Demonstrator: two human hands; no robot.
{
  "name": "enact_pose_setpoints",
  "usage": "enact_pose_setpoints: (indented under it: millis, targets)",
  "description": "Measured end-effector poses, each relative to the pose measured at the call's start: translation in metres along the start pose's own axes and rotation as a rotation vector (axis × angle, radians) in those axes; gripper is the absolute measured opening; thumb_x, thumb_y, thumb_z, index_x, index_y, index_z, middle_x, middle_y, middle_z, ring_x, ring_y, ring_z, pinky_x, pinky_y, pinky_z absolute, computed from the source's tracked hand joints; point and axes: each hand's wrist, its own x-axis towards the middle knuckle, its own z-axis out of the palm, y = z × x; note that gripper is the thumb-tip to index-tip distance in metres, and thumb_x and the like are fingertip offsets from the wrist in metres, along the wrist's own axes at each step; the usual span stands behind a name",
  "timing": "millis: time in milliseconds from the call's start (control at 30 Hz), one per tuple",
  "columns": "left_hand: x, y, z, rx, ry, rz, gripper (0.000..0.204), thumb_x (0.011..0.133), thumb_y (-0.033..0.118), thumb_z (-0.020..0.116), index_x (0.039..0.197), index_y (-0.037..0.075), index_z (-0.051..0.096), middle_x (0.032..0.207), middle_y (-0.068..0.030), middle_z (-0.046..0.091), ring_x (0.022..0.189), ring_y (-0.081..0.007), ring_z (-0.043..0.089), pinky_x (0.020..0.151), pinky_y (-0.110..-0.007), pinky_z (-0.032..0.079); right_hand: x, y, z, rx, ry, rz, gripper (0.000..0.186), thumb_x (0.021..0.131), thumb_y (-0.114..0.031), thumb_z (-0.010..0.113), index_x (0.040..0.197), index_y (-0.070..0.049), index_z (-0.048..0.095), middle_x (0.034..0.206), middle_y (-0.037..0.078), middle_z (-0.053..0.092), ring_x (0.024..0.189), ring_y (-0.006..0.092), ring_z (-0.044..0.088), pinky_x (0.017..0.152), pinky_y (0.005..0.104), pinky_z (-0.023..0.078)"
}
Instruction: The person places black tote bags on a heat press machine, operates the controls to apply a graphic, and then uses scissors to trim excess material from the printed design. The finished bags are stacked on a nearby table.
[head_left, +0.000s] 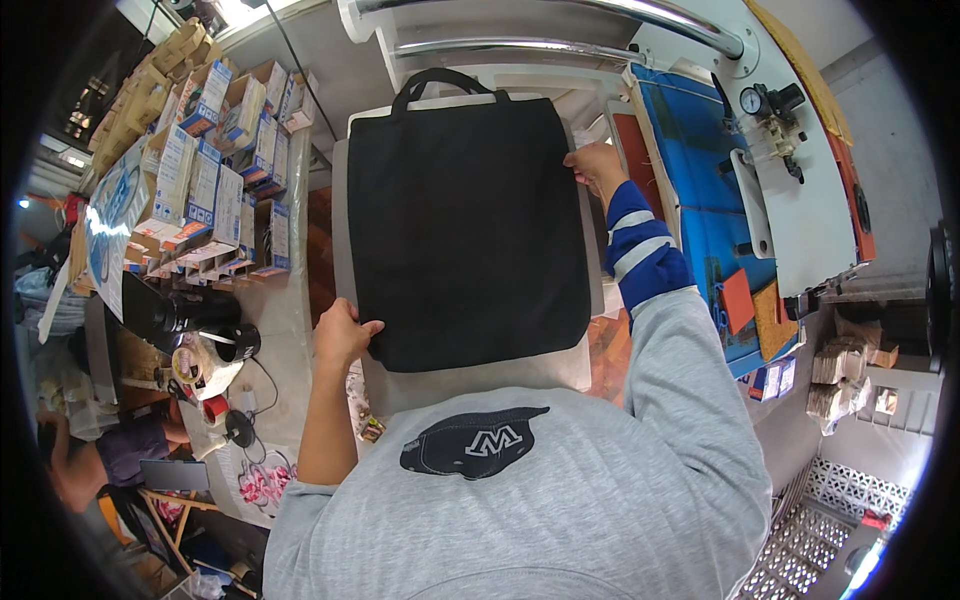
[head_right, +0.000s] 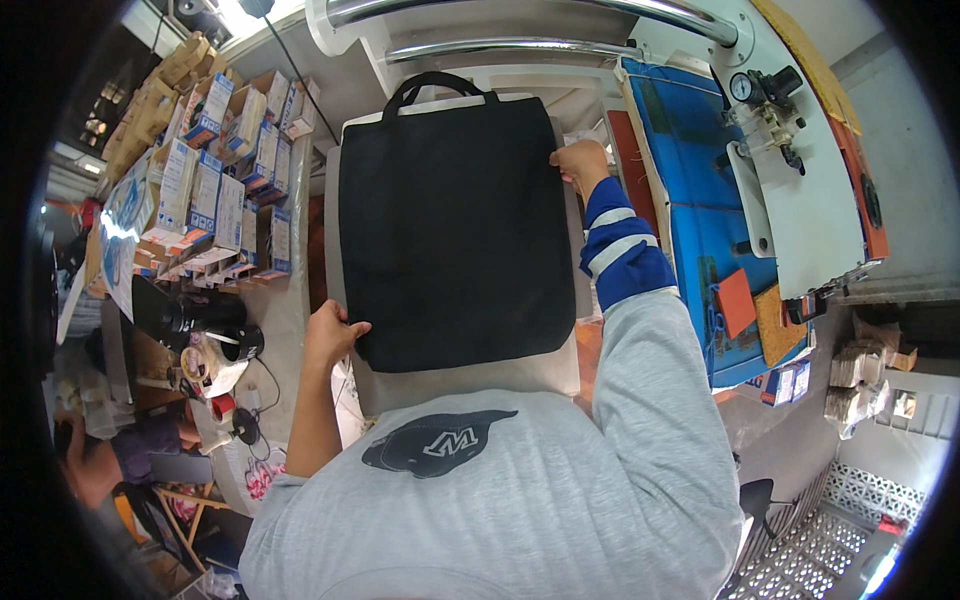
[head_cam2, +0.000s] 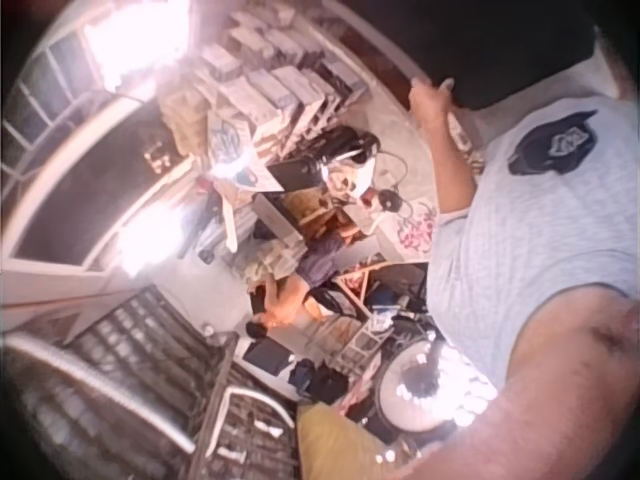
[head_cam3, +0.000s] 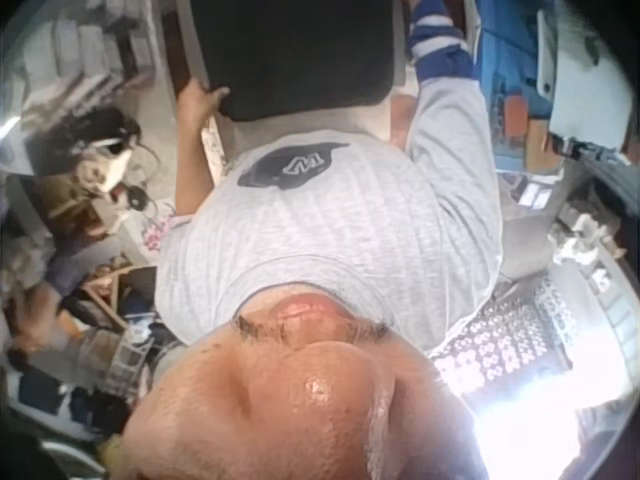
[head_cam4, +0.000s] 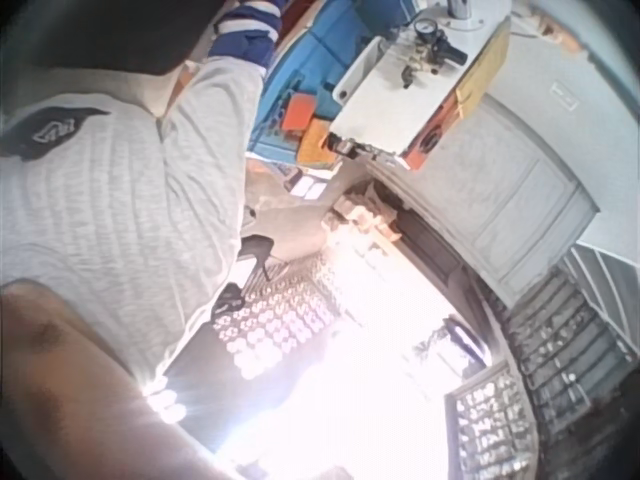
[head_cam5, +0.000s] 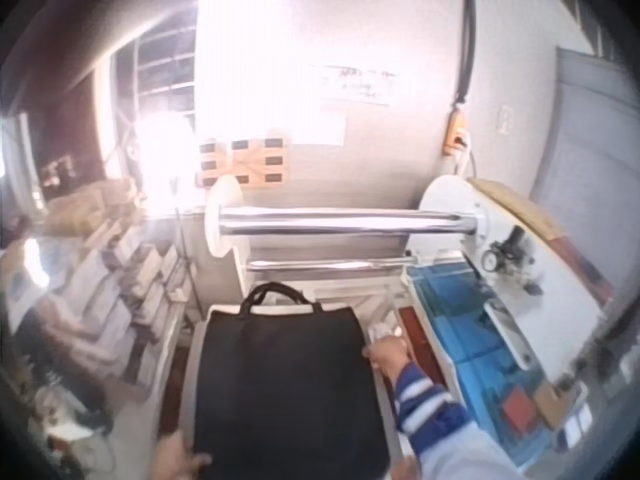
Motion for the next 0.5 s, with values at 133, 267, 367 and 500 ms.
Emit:
enact_pose_setpoints:
  millis: [133,267,367,500]
  targets:
    - [0.048,-0.002,0.003,-0.199,0.229,0.047,0.031,0.088,0.032,0.076,0.090,0.002,0.067,0.091,-0.0200,0.073,0.087,-0.0395,0.070,0.076,-0.047,0.053,-0.008,0.001,0.002,0.076,-0.149,0.108,0.027,0.082,-0.021,0.083,0.097,-0.001,0.072,0.080,0.008,0.067,0.067,0.0199,0.064,0.058,0.0367,0.053]
    - [0.051,0.032,-0.008,-0.032,0.290,0.001,0.029,0.091,0.031,0.072,0.095,0.002,0.071,0.095,-0.0213,0.074,0.094,-0.0413,0.070,0.082,-0.050,0.054,-0.036,0.015,-0.003,-0.232,0.122,-0.261,0.033,0.084,-0.028,0.082,0.097,0.000,0.071,0.082,0.009,0.068,0.073,0.0213,0.068,0.062,0.0393,0.055]
    - [0.056,0.024,-0.005,-0.055,0.353,0.063,0.027,0.090,0.027,0.071,0.090,0.000,0.070,0.089,-0.0228,0.072,0.089,-0.0425,0.069,0.079,-0.049,0.053,-0.052,0.027,-0.002,-0.210,0.228,-0.308,0.036,0.087,-0.031,0.079,0.102,0.000,0.068,0.085,0.008,0.068,0.074,0.0201,0.069,0.060,0.0348,0.057]
    - [0.048,0.023,0.001,-0.066,0.375,0.025,0.025,0.089,0.026,0.072,0.094,0.002,0.070,0.089,-0.0215,0.073,0.088,-0.0415,0.070,0.079,-0.049,0.053,-0.093,0.048,-0.018,0.204,-0.201,0.073,0.030,0.089,-0.026,0.078,0.099,0.000,0.067,0.086,0.006,0.068,0.073,0.0178,0.068,0.061,0.0335,0.056]
